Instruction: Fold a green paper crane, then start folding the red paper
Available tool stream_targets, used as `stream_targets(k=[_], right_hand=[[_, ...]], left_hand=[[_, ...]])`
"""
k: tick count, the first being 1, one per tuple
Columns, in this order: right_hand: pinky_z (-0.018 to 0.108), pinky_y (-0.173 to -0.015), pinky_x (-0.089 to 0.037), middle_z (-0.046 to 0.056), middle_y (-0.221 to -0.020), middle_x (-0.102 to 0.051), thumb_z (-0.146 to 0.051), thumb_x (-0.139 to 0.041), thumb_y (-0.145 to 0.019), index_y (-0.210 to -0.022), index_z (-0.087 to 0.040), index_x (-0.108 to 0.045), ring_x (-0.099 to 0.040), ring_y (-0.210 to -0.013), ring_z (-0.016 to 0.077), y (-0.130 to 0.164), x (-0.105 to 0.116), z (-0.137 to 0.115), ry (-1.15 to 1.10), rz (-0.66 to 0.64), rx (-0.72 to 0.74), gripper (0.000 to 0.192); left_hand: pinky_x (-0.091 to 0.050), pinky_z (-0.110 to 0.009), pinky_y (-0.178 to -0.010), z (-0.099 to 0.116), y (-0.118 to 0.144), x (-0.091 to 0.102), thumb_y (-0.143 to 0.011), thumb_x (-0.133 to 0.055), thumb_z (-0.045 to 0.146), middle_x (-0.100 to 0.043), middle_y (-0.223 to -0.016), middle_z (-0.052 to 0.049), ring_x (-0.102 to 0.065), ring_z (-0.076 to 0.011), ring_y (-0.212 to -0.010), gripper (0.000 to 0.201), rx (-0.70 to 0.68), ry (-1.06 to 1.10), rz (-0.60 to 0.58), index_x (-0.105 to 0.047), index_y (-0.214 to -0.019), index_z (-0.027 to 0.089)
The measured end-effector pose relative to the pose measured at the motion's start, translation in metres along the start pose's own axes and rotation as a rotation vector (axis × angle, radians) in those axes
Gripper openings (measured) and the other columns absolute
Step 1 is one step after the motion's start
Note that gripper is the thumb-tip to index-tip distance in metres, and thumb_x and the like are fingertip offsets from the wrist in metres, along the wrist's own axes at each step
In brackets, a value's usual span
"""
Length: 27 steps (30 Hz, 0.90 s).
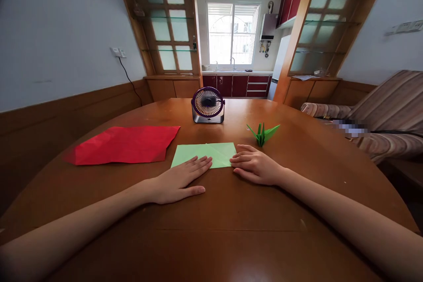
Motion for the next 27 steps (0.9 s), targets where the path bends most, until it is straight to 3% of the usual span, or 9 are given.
stream_targets(k=[7,12,19,23,27], right_hand=[[0.051,-0.110,-0.033,0.005,-0.108,-0.072,-0.023,-0.054,-0.094,-0.104,-0.022,-0.070,-0.063,-0.109,0.0210,0.002,0.004,0.001,-0.014,0.046,0.003,0.019],[0.050,-0.110,-0.032,0.003,-0.101,-0.073,-0.023,-0.052,-0.095,-0.100,-0.022,-0.070,-0.063,-0.108,0.0202,0.006,0.006,0.009,-0.111,0.068,-0.084,0.018],[0.046,-0.104,-0.041,0.004,-0.099,-0.072,-0.031,-0.047,-0.098,-0.092,-0.022,-0.071,-0.065,-0.100,0.0196,0.005,0.008,0.013,-0.254,0.138,-0.203,0.026],[0.045,-0.103,-0.044,0.008,-0.120,-0.066,-0.034,-0.045,-0.098,-0.111,-0.023,-0.067,-0.058,-0.117,0.0219,0.005,0.008,0.013,-0.289,0.178,-0.285,0.028],[0.051,-0.113,-0.033,0.009,-0.141,-0.051,-0.038,-0.054,-0.094,-0.136,-0.025,-0.051,-0.044,-0.133,0.0242,0.000,0.001,0.005,-0.256,-0.017,-0.227,0.044]], left_hand=[[-0.013,-0.038,-0.119,-0.003,-0.001,-0.003,-0.096,-0.024,0.063,-0.012,-0.158,-0.011,-0.012,-0.0244,-0.147,0.075,-0.007,-0.002,0.031,-0.014,-0.153,0.015],[-0.012,-0.039,-0.119,-0.003,0.000,-0.002,-0.095,-0.025,0.065,-0.009,-0.158,-0.010,-0.009,-0.0255,-0.147,0.078,0.017,0.048,0.003,-0.015,-0.153,0.013],[-0.012,-0.039,-0.120,-0.005,-0.001,-0.003,-0.096,-0.025,0.062,-0.014,-0.158,-0.008,-0.012,-0.0245,-0.147,0.073,0.027,0.085,0.035,-0.019,-0.152,0.016],[-0.017,-0.040,-0.119,-0.007,-0.003,-0.003,-0.099,-0.028,0.055,-0.026,-0.156,-0.008,-0.022,-0.0234,-0.145,0.062,0.036,0.114,0.113,-0.031,-0.149,0.017],[-0.033,-0.038,-0.112,-0.007,-0.003,0.000,-0.099,-0.041,0.042,-0.048,-0.143,-0.009,-0.042,-0.0220,-0.134,0.041,0.020,0.132,0.242,-0.053,-0.130,0.019]])
Point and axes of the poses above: each hand's wrist, its own y-axis away from the middle knuckle, its own x-axis out of the back of the hand, z = x × y, the point moved 2 cm from there along -y, towards the middle knuckle
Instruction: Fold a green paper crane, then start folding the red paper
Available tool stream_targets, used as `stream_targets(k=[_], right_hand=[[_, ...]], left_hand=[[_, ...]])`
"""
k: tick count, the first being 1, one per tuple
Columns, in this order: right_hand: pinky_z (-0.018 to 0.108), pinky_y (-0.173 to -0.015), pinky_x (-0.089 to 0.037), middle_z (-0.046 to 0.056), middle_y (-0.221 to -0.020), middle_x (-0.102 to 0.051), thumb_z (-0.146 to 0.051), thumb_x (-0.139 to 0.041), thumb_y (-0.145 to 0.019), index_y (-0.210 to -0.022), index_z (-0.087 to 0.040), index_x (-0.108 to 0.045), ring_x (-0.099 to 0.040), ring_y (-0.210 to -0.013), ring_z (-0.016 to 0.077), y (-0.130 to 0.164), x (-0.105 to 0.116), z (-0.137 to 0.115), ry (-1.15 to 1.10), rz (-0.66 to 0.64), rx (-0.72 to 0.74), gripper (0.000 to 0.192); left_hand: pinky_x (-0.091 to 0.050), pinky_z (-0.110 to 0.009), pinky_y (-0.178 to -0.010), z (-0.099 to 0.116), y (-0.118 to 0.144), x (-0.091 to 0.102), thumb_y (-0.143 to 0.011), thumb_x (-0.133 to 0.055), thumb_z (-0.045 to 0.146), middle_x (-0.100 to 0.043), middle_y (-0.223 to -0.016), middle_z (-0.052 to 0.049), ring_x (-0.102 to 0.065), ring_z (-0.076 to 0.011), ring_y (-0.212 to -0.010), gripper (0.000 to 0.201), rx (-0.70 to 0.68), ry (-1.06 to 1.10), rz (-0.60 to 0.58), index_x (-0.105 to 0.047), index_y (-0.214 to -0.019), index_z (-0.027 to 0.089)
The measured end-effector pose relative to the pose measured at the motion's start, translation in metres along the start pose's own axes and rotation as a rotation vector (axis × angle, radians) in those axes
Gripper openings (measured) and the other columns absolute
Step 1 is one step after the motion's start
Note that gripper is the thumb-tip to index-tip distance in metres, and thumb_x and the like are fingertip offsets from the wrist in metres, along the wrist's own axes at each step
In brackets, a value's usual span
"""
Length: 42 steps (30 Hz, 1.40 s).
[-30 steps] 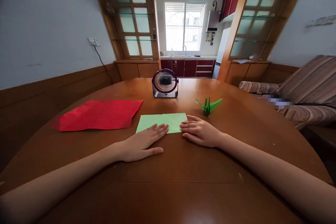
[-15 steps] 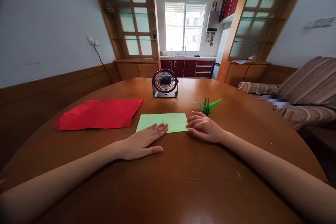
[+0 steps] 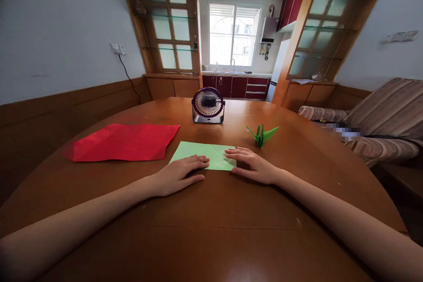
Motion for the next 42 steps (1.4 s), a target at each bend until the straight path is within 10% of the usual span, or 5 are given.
stream_targets(k=[17,25,33,42], right_hand=[[0.043,-0.096,-0.045,0.012,-0.113,-0.067,-0.025,-0.052,-0.093,-0.122,-0.018,-0.060,-0.061,-0.107,0.0226,-0.013,-0.013,-0.031,0.109,0.006,0.172,0.031],[0.039,-0.083,-0.049,0.009,-0.090,-0.071,-0.019,-0.043,-0.094,-0.101,-0.018,-0.064,-0.065,-0.085,0.0197,-0.019,-0.015,-0.040,0.181,0.088,0.190,0.022],[0.041,-0.098,-0.045,0.012,-0.122,-0.063,-0.037,-0.061,-0.089,-0.133,-0.021,-0.051,-0.059,-0.112,0.0234,-0.018,-0.015,-0.034,-0.016,0.029,0.111,0.048],[0.041,-0.096,-0.046,0.009,-0.115,-0.068,-0.025,-0.052,-0.096,-0.122,-0.021,-0.062,-0.061,-0.108,0.0199,-0.021,-0.013,-0.025,-0.016,-0.041,0.211,0.028]], left_hand=[[-0.047,-0.027,-0.068,-0.008,-0.002,-0.002,-0.101,-0.034,0.019,-0.067,-0.085,-0.008,-0.063,-0.0167,-0.082,0.028,-0.440,-0.606,0.198,-0.062,-0.106,0.016],[-0.042,-0.024,-0.054,-0.001,-0.005,-0.009,-0.100,-0.035,0.021,-0.064,-0.074,-0.005,-0.061,-0.0153,-0.068,0.028,-0.399,-0.666,0.292,-0.061,-0.091,0.015],[-0.043,-0.022,-0.054,-0.002,-0.003,-0.006,-0.098,-0.037,0.021,-0.065,-0.072,-0.002,-0.063,-0.0124,-0.063,0.027,-0.346,-0.573,0.366,-0.061,-0.085,0.016],[-0.049,-0.022,-0.067,0.006,0.001,-0.002,-0.096,-0.043,0.024,-0.070,-0.085,-0.002,-0.066,-0.0131,-0.077,0.026,-0.280,-0.268,0.292,-0.068,-0.089,0.018]])
Point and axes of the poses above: each hand's wrist, its own y-axis away from the middle knuckle, its own x-axis out of the back of the hand, z = x × y, the point moved 2 cm from there along -y, towards the middle knuckle
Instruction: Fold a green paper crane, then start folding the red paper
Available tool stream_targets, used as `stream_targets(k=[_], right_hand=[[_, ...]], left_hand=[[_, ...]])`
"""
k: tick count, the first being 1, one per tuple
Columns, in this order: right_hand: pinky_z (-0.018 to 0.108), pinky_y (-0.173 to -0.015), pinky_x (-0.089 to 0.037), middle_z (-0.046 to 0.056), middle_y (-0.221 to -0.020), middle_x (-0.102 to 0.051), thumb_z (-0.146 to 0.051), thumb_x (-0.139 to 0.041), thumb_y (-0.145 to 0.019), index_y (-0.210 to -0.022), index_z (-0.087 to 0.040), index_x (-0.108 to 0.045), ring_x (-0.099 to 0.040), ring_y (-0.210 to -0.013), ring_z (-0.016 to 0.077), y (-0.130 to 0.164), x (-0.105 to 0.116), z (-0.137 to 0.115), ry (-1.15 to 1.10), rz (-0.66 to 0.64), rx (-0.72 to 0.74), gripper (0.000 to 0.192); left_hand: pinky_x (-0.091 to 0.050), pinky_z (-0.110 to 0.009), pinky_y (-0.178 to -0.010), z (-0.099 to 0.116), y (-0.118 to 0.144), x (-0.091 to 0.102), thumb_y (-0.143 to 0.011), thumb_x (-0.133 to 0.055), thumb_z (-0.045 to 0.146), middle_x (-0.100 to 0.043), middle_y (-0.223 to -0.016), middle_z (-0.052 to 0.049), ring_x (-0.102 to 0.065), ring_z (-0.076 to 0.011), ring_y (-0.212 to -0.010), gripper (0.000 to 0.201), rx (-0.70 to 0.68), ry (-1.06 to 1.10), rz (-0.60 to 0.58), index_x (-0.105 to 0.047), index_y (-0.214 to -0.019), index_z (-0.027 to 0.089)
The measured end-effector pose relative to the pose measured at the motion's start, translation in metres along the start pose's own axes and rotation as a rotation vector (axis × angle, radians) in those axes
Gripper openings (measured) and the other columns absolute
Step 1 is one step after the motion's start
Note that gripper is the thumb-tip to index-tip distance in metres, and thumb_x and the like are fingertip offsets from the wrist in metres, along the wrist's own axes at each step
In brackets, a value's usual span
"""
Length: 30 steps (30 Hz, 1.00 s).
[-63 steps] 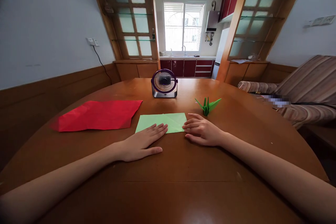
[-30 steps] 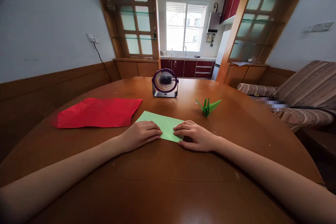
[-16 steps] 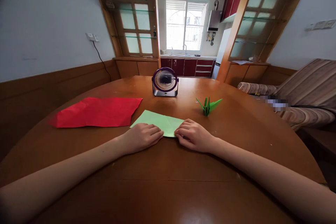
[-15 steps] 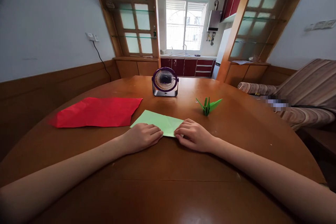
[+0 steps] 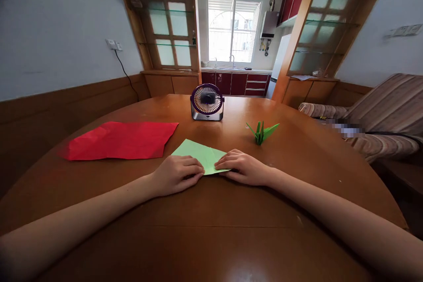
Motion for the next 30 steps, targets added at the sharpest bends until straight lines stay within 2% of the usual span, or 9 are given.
stream_targets(k=[3,5,9,11,13,17,21,25,30], right_hand=[[0.040,-0.095,-0.047,0.009,-0.114,-0.069,-0.025,-0.054,-0.095,-0.122,-0.022,-0.063,-0.062,-0.107,0.0194,-0.002,0.002,0.002,-0.033,-0.009,0.000,0.028],[0.039,-0.093,-0.048,0.008,-0.110,-0.070,-0.026,-0.055,-0.095,-0.119,-0.022,-0.065,-0.063,-0.104,0.0188,-0.004,0.003,0.004,-0.074,-0.004,-0.012,0.026],[0.036,-0.088,-0.051,0.007,-0.102,-0.071,-0.031,-0.056,-0.094,-0.111,-0.020,-0.069,-0.063,-0.095,0.0174,-0.008,0.003,0.013,-0.225,0.035,-0.117,0.024],[0.032,-0.080,-0.052,0.006,-0.094,-0.070,-0.037,-0.056,-0.093,-0.104,-0.018,-0.071,-0.063,-0.086,0.0160,-0.008,0.001,0.019,-0.313,0.071,-0.241,0.026],[0.029,-0.072,-0.052,0.004,-0.086,-0.068,-0.043,-0.056,-0.092,-0.095,-0.015,-0.070,-0.061,-0.078,0.0146,-0.008,-0.002,0.024,-0.405,0.112,-0.365,0.031],[0.030,-0.072,-0.052,0.004,-0.090,-0.068,-0.048,-0.059,-0.088,-0.095,-0.015,-0.068,-0.062,-0.078,0.0158,-0.011,-0.010,0.030,-0.521,0.195,-0.492,0.034],[0.032,-0.075,-0.050,0.006,-0.094,-0.068,-0.046,-0.060,-0.086,-0.108,-0.016,-0.065,-0.061,-0.082,0.0174,-0.017,-0.012,0.030,-0.379,0.300,-0.533,0.038],[0.029,-0.068,-0.046,0.002,-0.081,-0.061,-0.042,-0.060,-0.087,-0.121,-0.017,-0.058,-0.056,-0.071,0.0152,-0.020,-0.013,0.030,-0.122,0.317,-0.583,0.042],[0.029,-0.068,-0.046,0.002,-0.082,-0.060,-0.036,-0.058,-0.088,-0.123,-0.018,-0.052,-0.056,-0.071,0.0153,-0.019,-0.015,0.031,-0.044,0.340,-0.550,0.039]], left_hand=[[-0.052,-0.025,-0.077,-0.007,-0.001,-0.001,-0.096,-0.042,0.027,-0.072,-0.095,-0.004,-0.066,-0.0153,-0.089,0.028,0.157,0.090,0.004,-0.069,-0.095,0.019],[-0.050,-0.031,-0.090,-0.013,-0.002,-0.004,-0.097,-0.042,0.030,-0.069,-0.113,-0.006,-0.063,-0.0189,-0.106,0.029,0.223,0.087,-0.038,-0.067,-0.106,0.018],[-0.033,-0.037,-0.113,-0.020,-0.004,-0.014,-0.099,-0.035,0.033,-0.045,-0.146,-0.011,-0.040,-0.0216,-0.136,0.045,0.304,0.099,-0.244,-0.048,-0.137,0.014],[-0.026,-0.039,-0.116,-0.021,-0.005,-0.016,-0.100,-0.030,0.035,-0.033,-0.152,-0.012,-0.029,-0.0224,-0.142,0.051,0.331,0.125,-0.340,-0.038,-0.145,0.011],[-0.022,-0.040,-0.118,-0.022,-0.006,-0.016,-0.101,-0.026,0.035,-0.027,-0.155,-0.012,-0.022,-0.0230,-0.145,0.053,0.343,0.153,-0.389,-0.031,-0.148,0.010],[-0.018,-0.040,-0.119,-0.022,-0.006,-0.015,-0.102,-0.022,0.034,-0.025,-0.155,-0.011,-0.019,-0.0200,-0.145,0.052,0.332,0.196,-0.390,-0.031,-0.148,0.012],[-0.016,-0.038,-0.119,-0.021,-0.006,-0.014,-0.103,-0.017,0.040,-0.025,-0.155,-0.009,-0.018,-0.0186,-0.145,0.054,0.342,0.204,-0.383,-0.033,-0.147,0.015],[-0.018,-0.036,-0.118,-0.018,-0.006,-0.012,-0.102,-0.013,0.045,-0.027,-0.155,-0.008,-0.021,-0.0179,-0.145,0.057,0.359,0.213,-0.352,-0.030,-0.148,0.017],[-0.010,-0.035,-0.119,-0.018,-0.006,-0.016,-0.102,-0.012,0.046,-0.020,-0.157,-0.009,-0.016,-0.0178,-0.146,0.060,0.372,0.166,-0.406,-0.026,-0.150,0.013]])
Point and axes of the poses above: each hand's wrist, its own y-axis away from the middle knuckle, its own x-axis out of the back of the hand, z = x × y, the point moved 2 cm from there along -y, towards the middle knuckle
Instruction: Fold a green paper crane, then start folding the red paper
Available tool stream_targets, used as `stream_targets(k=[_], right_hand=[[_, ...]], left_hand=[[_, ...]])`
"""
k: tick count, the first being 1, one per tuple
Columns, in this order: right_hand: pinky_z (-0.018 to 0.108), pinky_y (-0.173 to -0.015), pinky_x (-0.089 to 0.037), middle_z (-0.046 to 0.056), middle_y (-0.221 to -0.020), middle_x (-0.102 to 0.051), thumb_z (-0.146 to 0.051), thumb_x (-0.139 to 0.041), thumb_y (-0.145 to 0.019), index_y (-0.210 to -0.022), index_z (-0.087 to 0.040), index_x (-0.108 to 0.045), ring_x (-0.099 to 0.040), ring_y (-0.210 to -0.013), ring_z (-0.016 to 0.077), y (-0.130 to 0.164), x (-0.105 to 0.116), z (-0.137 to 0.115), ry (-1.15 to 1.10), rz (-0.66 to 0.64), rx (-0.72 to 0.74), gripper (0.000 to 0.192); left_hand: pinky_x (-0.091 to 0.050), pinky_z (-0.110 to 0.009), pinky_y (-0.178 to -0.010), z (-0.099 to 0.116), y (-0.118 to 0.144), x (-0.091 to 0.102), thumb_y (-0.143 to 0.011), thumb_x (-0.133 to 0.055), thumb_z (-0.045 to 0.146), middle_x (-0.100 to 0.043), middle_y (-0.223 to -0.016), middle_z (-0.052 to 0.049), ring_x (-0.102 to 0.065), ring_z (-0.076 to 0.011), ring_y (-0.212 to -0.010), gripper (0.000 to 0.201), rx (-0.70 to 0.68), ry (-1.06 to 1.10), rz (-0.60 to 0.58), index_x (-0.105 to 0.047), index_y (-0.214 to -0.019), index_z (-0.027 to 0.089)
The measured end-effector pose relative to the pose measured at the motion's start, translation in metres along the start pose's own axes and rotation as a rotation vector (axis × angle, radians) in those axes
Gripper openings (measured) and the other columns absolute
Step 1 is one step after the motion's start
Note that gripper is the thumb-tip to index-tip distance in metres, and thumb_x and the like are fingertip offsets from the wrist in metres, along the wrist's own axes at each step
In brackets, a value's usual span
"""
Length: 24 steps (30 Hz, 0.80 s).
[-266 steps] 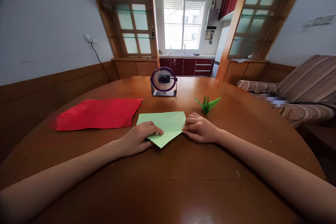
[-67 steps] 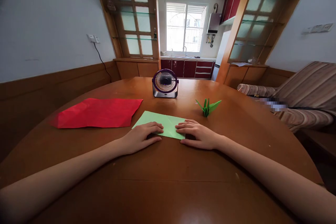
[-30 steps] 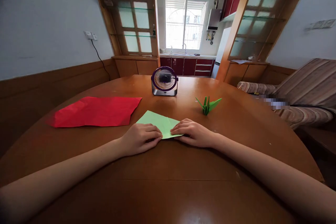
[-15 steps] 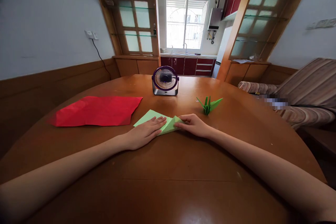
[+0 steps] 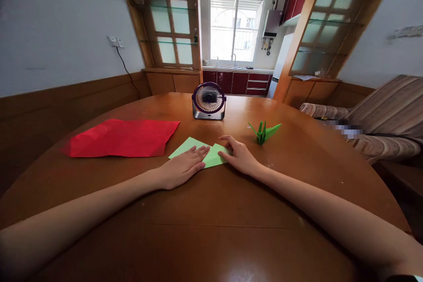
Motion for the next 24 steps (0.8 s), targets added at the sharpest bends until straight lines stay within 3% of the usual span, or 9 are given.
stream_targets(k=[5,10,24], right_hand=[[0.034,-0.083,-0.048,0.007,-0.102,-0.064,-0.029,-0.056,-0.090,-0.112,-0.020,-0.063,-0.060,-0.090,0.0193,0.001,-0.001,-0.002,0.053,-0.043,0.076,0.025],[0.032,-0.076,-0.049,0.006,-0.092,-0.059,-0.027,-0.054,-0.090,-0.109,-0.018,-0.068,-0.059,-0.078,0.0167,0.002,-0.002,-0.003,0.110,-0.081,0.067,0.025],[0.033,-0.080,-0.049,0.007,-0.093,-0.057,-0.024,-0.053,-0.091,-0.108,-0.019,-0.069,-0.059,-0.083,0.0173,0.003,-0.004,-0.001,0.123,-0.089,0.072,0.024]], left_hand=[[-0.005,-0.040,-0.120,-0.002,0.000,-0.004,-0.101,-0.013,0.049,-0.011,-0.159,-0.010,-0.010,-0.0210,-0.147,0.063,0.013,-0.065,-0.020,-0.017,-0.152,0.012],[-0.004,-0.038,-0.121,0.004,0.007,0.000,-0.100,-0.016,0.054,-0.005,-0.159,-0.008,-0.006,-0.0196,-0.148,0.067,-0.064,-0.037,-0.019,-0.007,-0.154,0.014],[-0.006,-0.041,-0.120,0.005,0.009,0.002,-0.099,-0.020,0.058,-0.013,-0.158,-0.007,-0.010,-0.0236,-0.147,0.067,-0.122,0.009,-0.074,-0.020,-0.152,0.017]])
Point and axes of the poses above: each hand's wrist, its own y-axis away from the middle knuckle, its own x-axis out of the back of the hand, z = x × y, the point moved 2 cm from there along -y, towards the middle knuckle
